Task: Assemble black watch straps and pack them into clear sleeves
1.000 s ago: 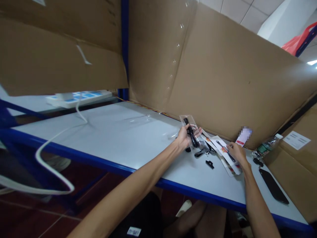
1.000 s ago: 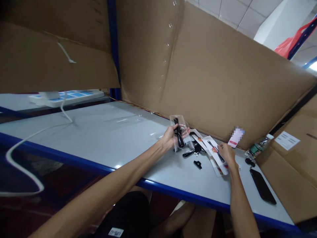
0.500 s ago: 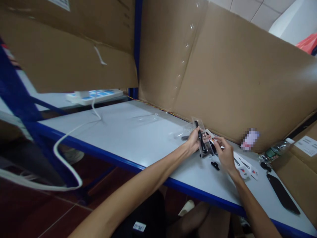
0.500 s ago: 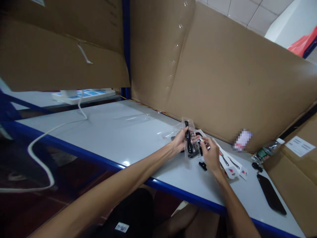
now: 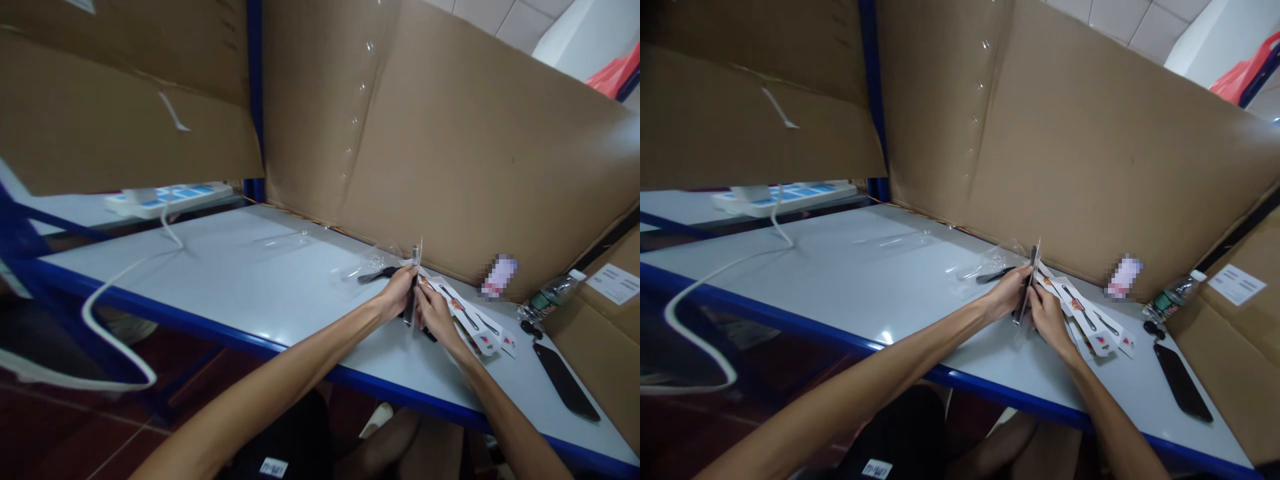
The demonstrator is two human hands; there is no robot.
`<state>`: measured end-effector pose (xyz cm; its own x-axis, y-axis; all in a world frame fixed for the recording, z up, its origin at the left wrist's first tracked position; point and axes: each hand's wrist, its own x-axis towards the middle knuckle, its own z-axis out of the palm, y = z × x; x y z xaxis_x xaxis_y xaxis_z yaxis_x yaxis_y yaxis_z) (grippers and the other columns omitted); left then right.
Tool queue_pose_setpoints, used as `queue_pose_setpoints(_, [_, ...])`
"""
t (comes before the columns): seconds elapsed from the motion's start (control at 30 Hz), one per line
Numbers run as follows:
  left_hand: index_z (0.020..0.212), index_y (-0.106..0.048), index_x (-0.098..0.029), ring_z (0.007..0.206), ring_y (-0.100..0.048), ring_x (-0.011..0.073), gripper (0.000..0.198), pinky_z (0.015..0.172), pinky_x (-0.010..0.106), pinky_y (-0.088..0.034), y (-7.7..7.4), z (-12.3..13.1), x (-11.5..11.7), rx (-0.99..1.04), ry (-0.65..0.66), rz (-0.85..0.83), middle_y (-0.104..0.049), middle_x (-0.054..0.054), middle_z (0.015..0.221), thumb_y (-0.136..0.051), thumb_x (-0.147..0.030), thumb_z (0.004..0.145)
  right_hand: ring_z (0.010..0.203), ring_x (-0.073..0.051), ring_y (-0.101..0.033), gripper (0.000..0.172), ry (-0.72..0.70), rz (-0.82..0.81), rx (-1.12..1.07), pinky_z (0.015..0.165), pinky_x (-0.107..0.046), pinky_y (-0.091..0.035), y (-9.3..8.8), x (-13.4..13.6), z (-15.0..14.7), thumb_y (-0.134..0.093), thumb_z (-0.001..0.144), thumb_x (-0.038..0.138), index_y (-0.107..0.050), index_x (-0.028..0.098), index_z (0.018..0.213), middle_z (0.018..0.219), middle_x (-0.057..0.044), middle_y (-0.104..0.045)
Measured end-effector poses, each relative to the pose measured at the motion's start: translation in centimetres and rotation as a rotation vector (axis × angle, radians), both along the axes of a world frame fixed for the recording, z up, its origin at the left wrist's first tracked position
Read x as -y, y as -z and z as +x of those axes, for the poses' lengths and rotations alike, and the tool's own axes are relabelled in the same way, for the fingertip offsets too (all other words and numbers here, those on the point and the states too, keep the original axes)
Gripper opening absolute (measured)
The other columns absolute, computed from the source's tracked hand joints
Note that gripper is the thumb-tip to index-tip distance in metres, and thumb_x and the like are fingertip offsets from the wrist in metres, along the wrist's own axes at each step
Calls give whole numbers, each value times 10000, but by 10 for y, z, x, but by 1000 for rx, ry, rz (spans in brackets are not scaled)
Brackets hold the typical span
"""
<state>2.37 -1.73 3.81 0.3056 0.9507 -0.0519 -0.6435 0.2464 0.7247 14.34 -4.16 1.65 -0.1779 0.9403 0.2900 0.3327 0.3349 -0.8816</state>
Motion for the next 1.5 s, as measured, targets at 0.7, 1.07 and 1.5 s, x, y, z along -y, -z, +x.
queue_pose_setpoints(0.7, [1222,-552,-191,832,-700,199,338,776,356,-606,-19,-45,-16,-70,-86,-27,-654,82,905,-544,-423,978,500,-97,-492,334,31,-342,-693,413,-215,-336,-15,-13,19,-839,685,437,-663,180,806,638,19,-621])
queue_pose_setpoints(1.07, [1297,-678,-193,1210,-624,384,481,975,474,-490,-36,-158,-63,-1783,-523,413,-683,204,1272,-562,-489,935,500,-123,-498,338,9,-327,-568,428,-230,-321,-9,-18,24,-769,733,488,-666,180,825,592,5,-606])
queue_pose_setpoints(1.5, [1291,-661,-147,1182,-627,409,452,930,473,-477,9,-155,-82,-2002,-330,385,-663,256,1277,-450,-397,979,445,-84,-413,426,-13,-326,-552,409,-209,-264,-8,-18,24,-765,704,528,-672,144,862,505,48,-526])
